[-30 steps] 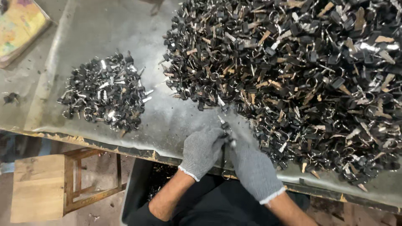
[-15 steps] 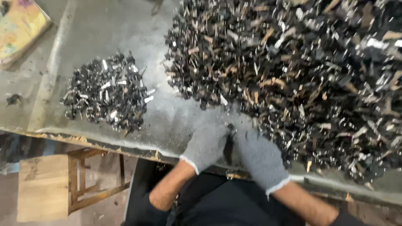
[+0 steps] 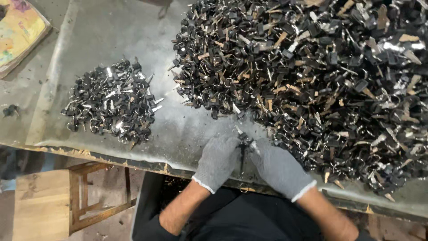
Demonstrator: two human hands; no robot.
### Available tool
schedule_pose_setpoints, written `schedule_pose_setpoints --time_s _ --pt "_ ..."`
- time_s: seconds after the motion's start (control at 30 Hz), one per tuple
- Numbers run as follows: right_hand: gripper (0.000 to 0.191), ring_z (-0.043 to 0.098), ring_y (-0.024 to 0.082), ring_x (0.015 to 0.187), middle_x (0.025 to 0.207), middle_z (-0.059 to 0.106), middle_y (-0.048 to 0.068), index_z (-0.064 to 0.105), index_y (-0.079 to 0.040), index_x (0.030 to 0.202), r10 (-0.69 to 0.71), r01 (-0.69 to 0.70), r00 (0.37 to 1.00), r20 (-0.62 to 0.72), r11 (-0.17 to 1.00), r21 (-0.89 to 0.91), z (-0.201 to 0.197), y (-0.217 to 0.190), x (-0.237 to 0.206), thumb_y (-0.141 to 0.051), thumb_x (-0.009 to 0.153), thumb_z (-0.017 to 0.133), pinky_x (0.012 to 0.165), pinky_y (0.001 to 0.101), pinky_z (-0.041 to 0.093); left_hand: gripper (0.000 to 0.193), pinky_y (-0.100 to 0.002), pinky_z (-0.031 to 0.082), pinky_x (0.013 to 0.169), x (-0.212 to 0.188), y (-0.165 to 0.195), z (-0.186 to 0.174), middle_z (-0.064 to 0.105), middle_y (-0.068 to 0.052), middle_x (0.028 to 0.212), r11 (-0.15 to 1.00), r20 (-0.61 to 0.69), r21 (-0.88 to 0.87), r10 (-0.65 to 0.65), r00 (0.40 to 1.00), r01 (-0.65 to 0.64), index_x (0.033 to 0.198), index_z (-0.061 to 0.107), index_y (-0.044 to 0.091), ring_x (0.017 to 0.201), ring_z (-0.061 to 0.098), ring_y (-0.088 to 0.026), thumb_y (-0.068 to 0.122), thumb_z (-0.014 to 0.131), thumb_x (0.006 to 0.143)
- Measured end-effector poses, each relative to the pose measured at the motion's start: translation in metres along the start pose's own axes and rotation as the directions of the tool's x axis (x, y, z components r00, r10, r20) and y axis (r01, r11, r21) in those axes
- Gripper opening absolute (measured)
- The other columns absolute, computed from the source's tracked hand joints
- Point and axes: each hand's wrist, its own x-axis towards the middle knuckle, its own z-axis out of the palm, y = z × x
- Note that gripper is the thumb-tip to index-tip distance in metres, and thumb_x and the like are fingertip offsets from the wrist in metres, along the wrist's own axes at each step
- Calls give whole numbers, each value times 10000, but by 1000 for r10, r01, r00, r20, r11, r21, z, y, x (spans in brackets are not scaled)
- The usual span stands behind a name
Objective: The person, wearing gray work gloves, sits at a workbench and sorts small metal parts by hand, picking individual pieces from a large pile on the table and placing them into a separate smaller pile to the left. The sorting continues steadily throughout the episode.
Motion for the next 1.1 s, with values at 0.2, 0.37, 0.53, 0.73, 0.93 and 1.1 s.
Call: schedule_pose_setpoints --time_s 0.2,0.37,0.53,0.73,0.93,1.1 --pt "272 728 419 734 790 699 245 548 -2 1111 180 -214 966 -187 959 -185 22 -22 -1 -249 997 539 583 502 599 188 -500 514 895 -7 -3 13 647 -165 950 984 -23 155 89 996 -84 1047 647 49 944 637 -377 58 630 860" --pt "466 730 404 738 784 711 207 337 -78 1432 131 -129 991 10 988 -87 0 -19 1 -229 1019 493 636 512 584 145 -473 527 808 -2 -2 8 670 -147 950 998 -25 42 46 999 -45 1016 663 65 880 660 -340 73 642 873" --pt "222 713 434 747 830 701 238 557 -17 1100 75 -98 984 -161 985 -143 8 -21 -3 -191 968 522 634 557 569 195 -487 516 786 -2 7 3 683 -148 926 997 -25 75 33 999 -31 1033 665 57 880 659 -364 71 673 839" --pt "246 733 380 687 974 681 243 561 -14 1139 -23 -26 981 -194 968 -248 33 -13 -9 -128 922 551 499 472 592 471 -479 536 800 2 7 -3 690 -120 883 991 17 -12 -134 991 134 1335 616 65 848 674 -343 40 637 865" --pt "225 721 374 692 841 705 198 571 -22 1131 -84 62 972 -221 993 -104 31 -8 0 -179 970 572 592 481 587 378 -493 537 762 -4 8 -3 712 -143 978 998 -66 -62 -37 997 33 1175 675 112 876 678 -363 0 640 816" --pt "337 717 388 638 717 702 200 540 2 1176 172 -127 970 -170 960 249 23 1 8 -279 991 543 545 500 586 541 -491 531 756 -9 8 1 710 -106 887 943 -35 -208 -273 961 260 1360 560 24 841 686 -344 87 687 838"
